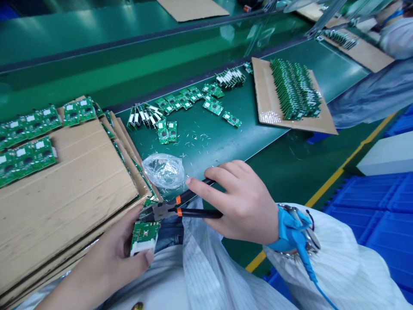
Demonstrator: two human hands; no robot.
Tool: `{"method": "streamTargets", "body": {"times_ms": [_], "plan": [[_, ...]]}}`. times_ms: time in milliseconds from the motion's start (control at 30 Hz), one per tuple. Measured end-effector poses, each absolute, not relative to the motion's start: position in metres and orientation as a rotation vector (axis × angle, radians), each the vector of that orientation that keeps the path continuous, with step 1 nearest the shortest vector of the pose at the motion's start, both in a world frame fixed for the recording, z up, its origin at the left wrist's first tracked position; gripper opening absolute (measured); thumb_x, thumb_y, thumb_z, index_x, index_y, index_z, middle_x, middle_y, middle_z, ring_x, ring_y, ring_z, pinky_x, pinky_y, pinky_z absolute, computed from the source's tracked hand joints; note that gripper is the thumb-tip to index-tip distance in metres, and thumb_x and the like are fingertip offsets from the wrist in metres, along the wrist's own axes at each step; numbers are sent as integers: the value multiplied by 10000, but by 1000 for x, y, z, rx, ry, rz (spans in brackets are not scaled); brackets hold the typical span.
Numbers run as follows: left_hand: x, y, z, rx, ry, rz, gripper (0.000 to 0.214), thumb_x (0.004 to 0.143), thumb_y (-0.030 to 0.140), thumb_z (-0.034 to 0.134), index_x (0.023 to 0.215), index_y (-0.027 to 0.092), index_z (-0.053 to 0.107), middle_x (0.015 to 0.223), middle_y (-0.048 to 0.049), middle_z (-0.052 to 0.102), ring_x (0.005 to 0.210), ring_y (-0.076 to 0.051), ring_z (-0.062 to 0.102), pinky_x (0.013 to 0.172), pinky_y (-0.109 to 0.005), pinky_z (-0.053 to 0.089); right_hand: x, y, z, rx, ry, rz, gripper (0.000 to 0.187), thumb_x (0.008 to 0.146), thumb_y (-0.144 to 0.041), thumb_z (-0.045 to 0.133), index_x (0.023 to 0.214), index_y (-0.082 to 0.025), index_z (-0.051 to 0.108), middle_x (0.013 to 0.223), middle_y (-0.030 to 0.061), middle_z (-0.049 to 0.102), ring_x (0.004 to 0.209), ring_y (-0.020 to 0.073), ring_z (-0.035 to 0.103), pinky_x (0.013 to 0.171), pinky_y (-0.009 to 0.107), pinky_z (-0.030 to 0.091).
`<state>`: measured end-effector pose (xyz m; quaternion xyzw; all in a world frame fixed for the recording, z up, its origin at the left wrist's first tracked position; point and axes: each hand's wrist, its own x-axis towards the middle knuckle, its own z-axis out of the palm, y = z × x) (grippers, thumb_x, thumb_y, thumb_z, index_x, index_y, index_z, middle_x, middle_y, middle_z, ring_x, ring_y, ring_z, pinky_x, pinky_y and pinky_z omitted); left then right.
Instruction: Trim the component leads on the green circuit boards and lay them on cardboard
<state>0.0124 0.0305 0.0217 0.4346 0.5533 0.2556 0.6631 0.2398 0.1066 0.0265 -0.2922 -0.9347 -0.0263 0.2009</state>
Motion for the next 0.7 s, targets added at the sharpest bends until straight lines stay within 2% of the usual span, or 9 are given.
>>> {"method": "streamTargets", "body": {"times_ms": [200, 300, 400, 500, 700], "plan": [[16, 31, 18, 1012, 1288, 632, 530, 689, 120, 578, 1204, 213, 493, 1195, -36, 595, 1018, -205, 566, 906, -290, 426, 243, 104, 16, -821, -2616, 13, 360, 764, -276, 627, 1096, -148, 573, 849, 100, 628, 683, 186, 558, 595, 333, 450], [20, 29, 17, 1020, 1306, 652, 472, 687, 141, 589, 1149, 213, 527, 1117, -34, 621, 1005, -218, 567, 841, -285, 451, 243, 99, 11, -858, -2593, 50, 367, 757, -270, 637, 1093, -135, 578, 849, 99, 638, 661, 175, 569, 578, 320, 455], [23, 30, 17, 985, 1312, 663, 417, 685, 145, 589, 1095, 205, 544, 1023, -29, 638, 939, -214, 577, 792, -285, 456, 243, 94, 7, -907, -2562, 78, 355, 755, -268, 637, 1085, -144, 588, 831, 82, 646, 647, 163, 581, 559, 300, 452], [25, 32, 18, 904, 1275, 657, 408, 681, 129, 589, 1081, 194, 540, 1027, -30, 636, 897, -202, 575, 807, -293, 443, 242, 90, 6, -967, -2561, 114, 325, 762, -254, 618, 1071, -155, 600, 812, 71, 657, 625, 152, 583, 539, 286, 448], [21, 31, 10, 750, 1146, 627, 498, 714, 135, 560, 1204, 188, 485, 1005, -14, 624, 871, -186, 542, 758, -272, 427, 247, 90, 11, -1020, -2628, 274, 336, 755, -257, 597, 1072, -149, 622, 797, 65, 657, 620, 149, 597, 517, 273, 448]]}}
